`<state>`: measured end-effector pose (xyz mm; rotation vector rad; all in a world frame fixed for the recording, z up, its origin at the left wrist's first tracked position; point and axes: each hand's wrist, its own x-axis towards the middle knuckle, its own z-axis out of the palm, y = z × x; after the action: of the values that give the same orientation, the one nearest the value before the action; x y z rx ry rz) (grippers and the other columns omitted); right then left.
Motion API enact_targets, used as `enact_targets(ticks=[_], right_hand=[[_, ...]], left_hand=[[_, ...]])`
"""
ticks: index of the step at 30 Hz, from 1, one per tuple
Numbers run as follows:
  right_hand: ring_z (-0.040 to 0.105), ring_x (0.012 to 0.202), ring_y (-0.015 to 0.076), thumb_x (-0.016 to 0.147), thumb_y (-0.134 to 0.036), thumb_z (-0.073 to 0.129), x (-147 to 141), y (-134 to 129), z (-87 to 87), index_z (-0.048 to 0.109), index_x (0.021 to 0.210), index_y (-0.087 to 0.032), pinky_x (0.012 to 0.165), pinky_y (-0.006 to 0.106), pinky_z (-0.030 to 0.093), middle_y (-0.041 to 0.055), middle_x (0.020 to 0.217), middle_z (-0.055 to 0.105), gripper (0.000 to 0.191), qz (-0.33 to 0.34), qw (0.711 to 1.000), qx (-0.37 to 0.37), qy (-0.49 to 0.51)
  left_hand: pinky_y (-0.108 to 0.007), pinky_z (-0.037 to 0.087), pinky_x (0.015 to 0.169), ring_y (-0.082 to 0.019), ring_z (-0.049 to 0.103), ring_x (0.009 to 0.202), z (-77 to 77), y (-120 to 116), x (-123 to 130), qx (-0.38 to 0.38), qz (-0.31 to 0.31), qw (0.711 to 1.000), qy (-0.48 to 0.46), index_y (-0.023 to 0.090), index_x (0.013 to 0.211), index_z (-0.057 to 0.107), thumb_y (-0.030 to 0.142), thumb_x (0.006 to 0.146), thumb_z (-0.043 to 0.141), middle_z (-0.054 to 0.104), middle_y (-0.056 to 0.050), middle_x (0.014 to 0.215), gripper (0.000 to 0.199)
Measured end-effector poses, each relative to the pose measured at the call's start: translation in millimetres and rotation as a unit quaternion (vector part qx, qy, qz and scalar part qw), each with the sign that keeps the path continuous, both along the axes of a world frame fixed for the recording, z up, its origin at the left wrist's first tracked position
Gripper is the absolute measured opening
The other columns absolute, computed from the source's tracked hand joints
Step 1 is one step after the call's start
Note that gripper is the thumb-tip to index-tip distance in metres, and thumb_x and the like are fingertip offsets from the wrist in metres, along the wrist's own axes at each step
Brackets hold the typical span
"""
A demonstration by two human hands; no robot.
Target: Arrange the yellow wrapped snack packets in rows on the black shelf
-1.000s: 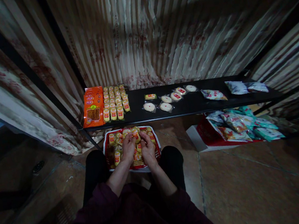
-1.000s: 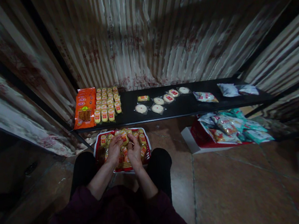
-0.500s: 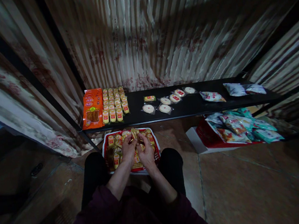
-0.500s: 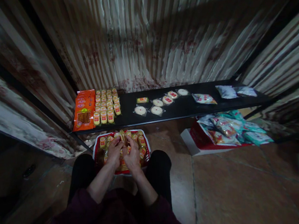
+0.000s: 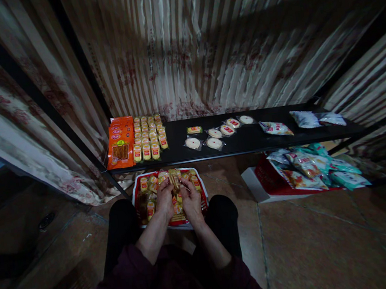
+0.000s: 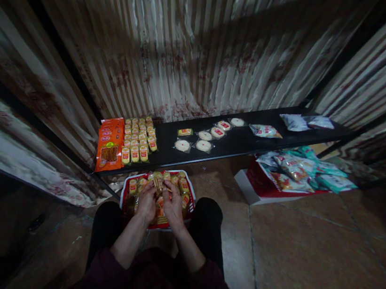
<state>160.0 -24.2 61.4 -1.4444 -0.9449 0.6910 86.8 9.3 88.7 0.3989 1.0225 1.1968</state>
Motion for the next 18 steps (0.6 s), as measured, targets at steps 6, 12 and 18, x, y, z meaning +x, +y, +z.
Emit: enact_targets(ticks=[6, 12, 18], right_hand=[[0.063, 0.103, 0.0214, 0.085, -0.041, 0.052, -2, 1, -2.6, 0.061, 0.117, -0.02, 0.092, 0.039, 0.051, 0.0085, 0.112, 0.068, 0.039, -0.005, 1.0, 0.006, 0.014], [0.064, 0.103, 0.0221, 0.084, -0.043, 0.054, -4, -1, 3.1, 0.062, 0.117, -0.021, 0.089, 0.038, 0.052, 0.0081, 0.112, 0.068, 0.041, 0.004, 0.999, -0.016, 0.03], [0.064, 0.1, 0.0227, 0.083, -0.043, 0.054, -6, -2, 9.2, 0.06, 0.119, -0.02, 0.088, 0.038, 0.052, 0.0082, 0.113, 0.068, 0.043, 0.003, 1.0, -0.013, 0.028]], left_hand=[[-0.029, 0.047, 0.08, -0.015, 0.064, 0.077, 1.8, -1, 1, -0.013, -0.008, 1.0, -0.006, 0.016, 0.088, 0.066, 0.012, 0.059, 0.063, 0.07, -0.003, 0.08, 0.03], [-0.027, 0.048, 0.075, -0.013, 0.063, 0.071, -1.0, -1, 2, -0.022, -0.009, 1.0, -0.016, 0.017, 0.095, 0.064, 0.012, 0.062, 0.063, 0.069, -0.002, 0.078, 0.034], [-0.025, 0.047, 0.069, -0.01, 0.06, 0.063, -1.1, -4, 1, -0.019, 0.003, 1.0, -0.013, 0.019, 0.102, 0.059, 0.011, 0.061, 0.065, 0.065, 0.003, 0.071, 0.042]])
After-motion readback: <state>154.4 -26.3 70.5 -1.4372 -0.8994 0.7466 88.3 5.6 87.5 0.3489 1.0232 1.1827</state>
